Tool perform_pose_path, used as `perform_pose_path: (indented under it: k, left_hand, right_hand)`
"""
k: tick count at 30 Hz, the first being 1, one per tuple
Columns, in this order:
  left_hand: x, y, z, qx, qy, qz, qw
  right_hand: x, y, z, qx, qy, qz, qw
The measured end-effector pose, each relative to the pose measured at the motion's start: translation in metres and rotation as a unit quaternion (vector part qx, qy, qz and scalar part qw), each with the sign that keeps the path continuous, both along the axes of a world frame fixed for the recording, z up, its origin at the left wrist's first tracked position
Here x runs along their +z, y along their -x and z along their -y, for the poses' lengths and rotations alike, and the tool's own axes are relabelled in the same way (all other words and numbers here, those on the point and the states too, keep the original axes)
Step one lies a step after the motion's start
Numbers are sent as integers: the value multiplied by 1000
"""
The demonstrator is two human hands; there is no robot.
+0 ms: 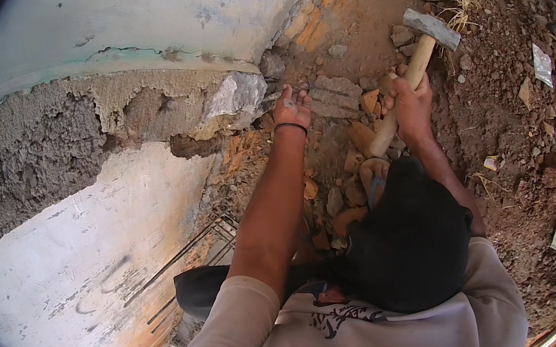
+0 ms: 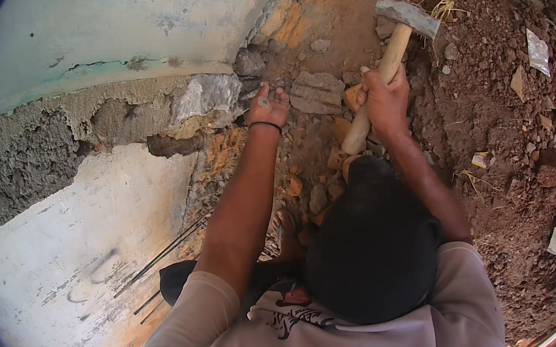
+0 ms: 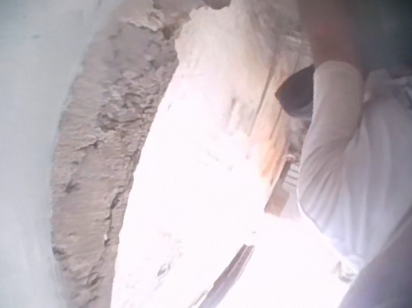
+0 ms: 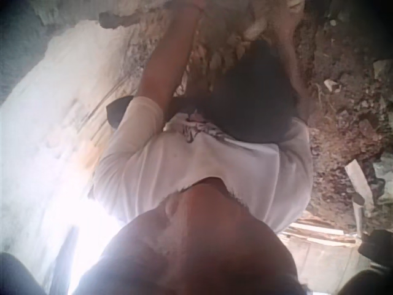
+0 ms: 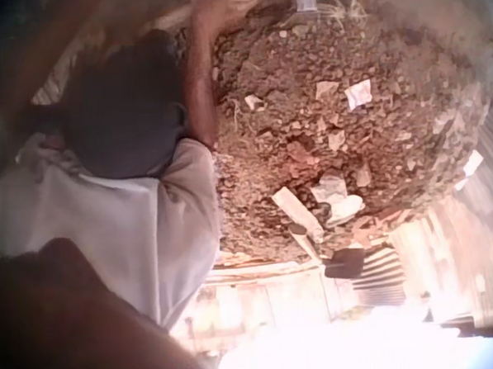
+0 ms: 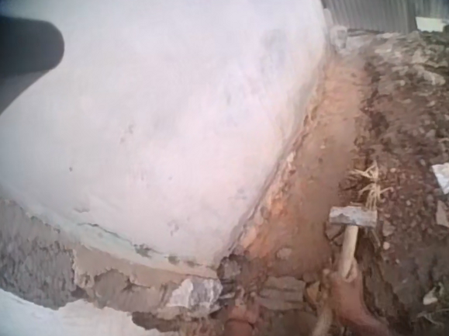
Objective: The person chips away concrete and debris from the base of an exterior wall using a hammer and chisel.
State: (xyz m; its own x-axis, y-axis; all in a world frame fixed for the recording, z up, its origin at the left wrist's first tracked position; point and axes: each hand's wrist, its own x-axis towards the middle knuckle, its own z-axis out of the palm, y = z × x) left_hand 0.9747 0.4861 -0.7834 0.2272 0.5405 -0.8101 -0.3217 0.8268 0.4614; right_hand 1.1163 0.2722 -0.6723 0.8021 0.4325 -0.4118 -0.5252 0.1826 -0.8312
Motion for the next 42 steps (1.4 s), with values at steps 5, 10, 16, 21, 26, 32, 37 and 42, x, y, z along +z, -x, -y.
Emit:
perform_pose_path:
  k: [5, 10, 16, 21, 26, 32, 37, 42]
  left_hand:
    - [-32, 9, -14, -2, 25, 15, 1000]
    - [-30, 18, 2, -38, 14, 18, 999]
    - [-8, 10, -14, 15, 14, 54, 998]
    - [3, -16, 6, 45, 40, 39, 997]
    - [-27, 19, -7, -2, 3, 16, 1000]
    - [-19, 7, -18, 45, 17, 98, 994]
    - [-12, -8, -12, 69, 21, 142, 987]
    - [-12, -3, -14, 93, 25, 90, 991]
  right_hand:
    - [-45, 58, -17, 381, 130, 81, 912]
    - [-5, 22, 3, 283, 64, -26, 957]
    - [46, -66, -15, -148, -88, 77, 982]
    - [-42, 39, -14, 185, 140, 29, 972]
    - [-37, 39, -21, 327, 139, -62, 933]
    - [37, -66, -2, -96, -13, 69, 993]
    - [-7, -6, -25, -68, 14, 34, 997]
    - [-36, 18, -36, 337, 129, -125, 924]
